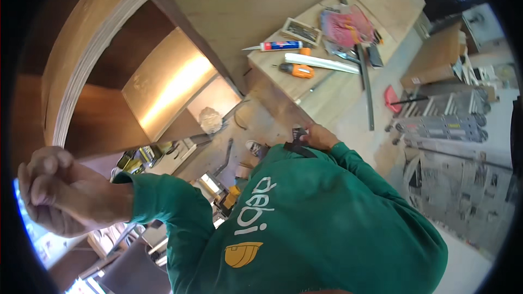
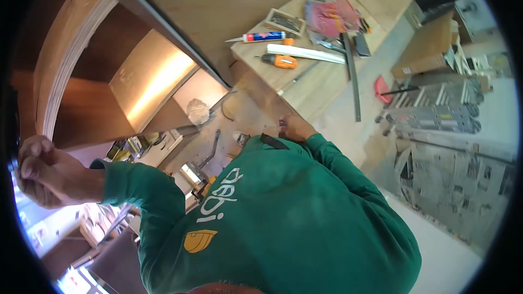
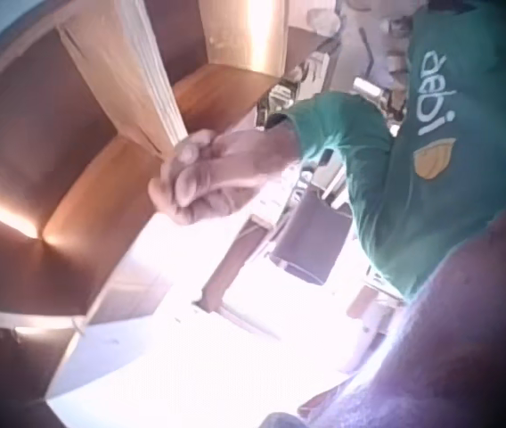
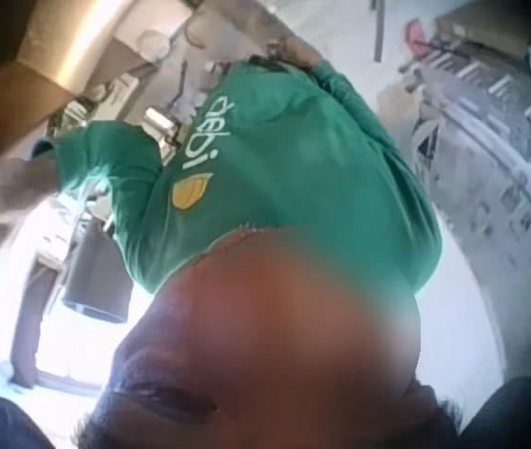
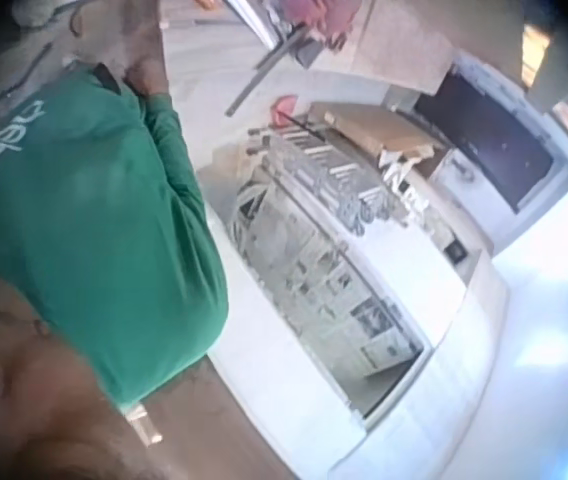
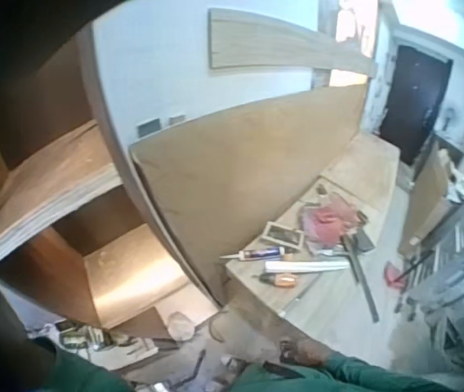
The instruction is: The person measures and fits a flexible edge banding strip to the curved edge of a wooden cabinet shelf. They repeatedly align the strip, press it into place, and adjust its position to ensure a snug fit along the contour.
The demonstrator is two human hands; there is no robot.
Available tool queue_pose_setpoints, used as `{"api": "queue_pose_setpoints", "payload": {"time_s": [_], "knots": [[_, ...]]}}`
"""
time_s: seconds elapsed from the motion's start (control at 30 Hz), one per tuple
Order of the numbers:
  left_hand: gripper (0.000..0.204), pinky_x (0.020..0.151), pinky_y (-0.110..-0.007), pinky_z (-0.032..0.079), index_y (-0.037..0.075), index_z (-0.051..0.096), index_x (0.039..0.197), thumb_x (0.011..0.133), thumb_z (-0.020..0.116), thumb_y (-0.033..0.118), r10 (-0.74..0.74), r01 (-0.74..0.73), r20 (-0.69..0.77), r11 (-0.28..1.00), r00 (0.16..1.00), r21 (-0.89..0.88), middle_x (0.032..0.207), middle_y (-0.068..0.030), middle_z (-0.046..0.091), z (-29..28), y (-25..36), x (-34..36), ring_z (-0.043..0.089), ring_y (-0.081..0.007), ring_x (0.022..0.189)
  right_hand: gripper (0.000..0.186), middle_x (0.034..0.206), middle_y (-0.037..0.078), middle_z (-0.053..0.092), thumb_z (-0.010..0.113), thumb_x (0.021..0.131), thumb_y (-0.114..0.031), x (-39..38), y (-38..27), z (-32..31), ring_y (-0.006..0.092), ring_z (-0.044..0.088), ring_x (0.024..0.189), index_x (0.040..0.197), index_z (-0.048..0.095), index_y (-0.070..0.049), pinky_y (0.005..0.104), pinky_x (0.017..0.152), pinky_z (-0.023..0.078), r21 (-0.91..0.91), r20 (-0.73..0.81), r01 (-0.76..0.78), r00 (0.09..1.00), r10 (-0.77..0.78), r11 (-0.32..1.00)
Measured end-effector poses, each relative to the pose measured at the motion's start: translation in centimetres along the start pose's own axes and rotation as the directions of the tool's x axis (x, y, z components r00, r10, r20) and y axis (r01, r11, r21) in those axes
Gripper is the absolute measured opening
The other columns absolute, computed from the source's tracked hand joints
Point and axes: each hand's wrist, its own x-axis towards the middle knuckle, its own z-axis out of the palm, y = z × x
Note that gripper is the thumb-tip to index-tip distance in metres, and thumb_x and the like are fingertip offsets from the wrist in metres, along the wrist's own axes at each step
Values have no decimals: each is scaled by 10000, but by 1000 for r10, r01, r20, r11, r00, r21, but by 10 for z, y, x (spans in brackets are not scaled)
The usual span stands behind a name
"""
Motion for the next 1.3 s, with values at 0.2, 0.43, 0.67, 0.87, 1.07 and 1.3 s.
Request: {"api": "queue_pose_setpoints", "payload": {"time_s": [0.2, 0.43, 0.67, 0.87, 1.07, 1.3], "knots": [[257, 737, -266, 496, -36, 630, 1255, 1013, 633, 51, -540, 539, 181, 840, 822, 62, 969, -97, 607, 94, 1, -92, 584, -154, 869, 526, 1173, 307, 682, 749, 900, -322, -30, 78, 21, 435, 655, 1143, 1234, 602, 57, 458, 970, 521, 159, -108, -191, 972, 209, 969], [545, 941, -421, 518, 0, 595, 1331, 818, 770, 48, -719, 409, 687, 661, 106, 629, 1160, -215, 612, 134, 19, -234, 618, -383, 1076, 503, 1146, 333, 676, 749, 889, -302, -10, 175, 2, 470, 647, 1123, 1164, 594, 90, 506, 973, 515, 151, -195, -298, 926, 324, 942], [598, 966, -492, 505, 40, 553, 1402, 883, 755, 259, -799, 228, 495, 440, -342, 868, 1263, -265, 619, 120, 81, -326, 604, -460, 1156, 451, 1144, 329, 661, 715, 885, -184, 121, 210, -64, 481, 631, 1109, 1225, 559, 69, 525, 965, 508, 163, -532, 0, 842, 88, 987], [574, 943, -491, 517, 27, 553, 1396, 924, 730, 301, -903, 197, 282, 227, -323, 954, 1226, -261, 644, 134, 130, -311, 631, -448, 1129, 571, 1308, 315, 584, 674, 913, -186, 222, 213, -124, 466, 597, 1184, 1391, 481, 59, 508, 1039, 486, 64, -486, -62, 870, 85, 996], [576, 937, -483, 518, 14, 569, 1376, 916, 749, 310, -944, 255, 51, -36, -326, 966, 1192, -258, 670, 127, 183, -337, 656, -438, 1079, 527, 1397, 258, 558, 607, 967, -324, 309, 268, -114, 401, 521, 1325, 1376, 564, 5, 479, 1147, 416, -240, -292, 19, 952, -91, 971], [543, 939, -505, 505, 25, 557, 1356, 919, 724, 301, -968, 406, 164, 74, -189, 911, 1145, -235, 655, 154, 179, -357, 628, -443, 1105, 232, 1083, 195, 672, 571, 958, -227, 302, 271, -113, 411, 640, 991, 1051, 683, -47, 505, 890, 512, -166, -297, 123, 940, -168, 978]]}}
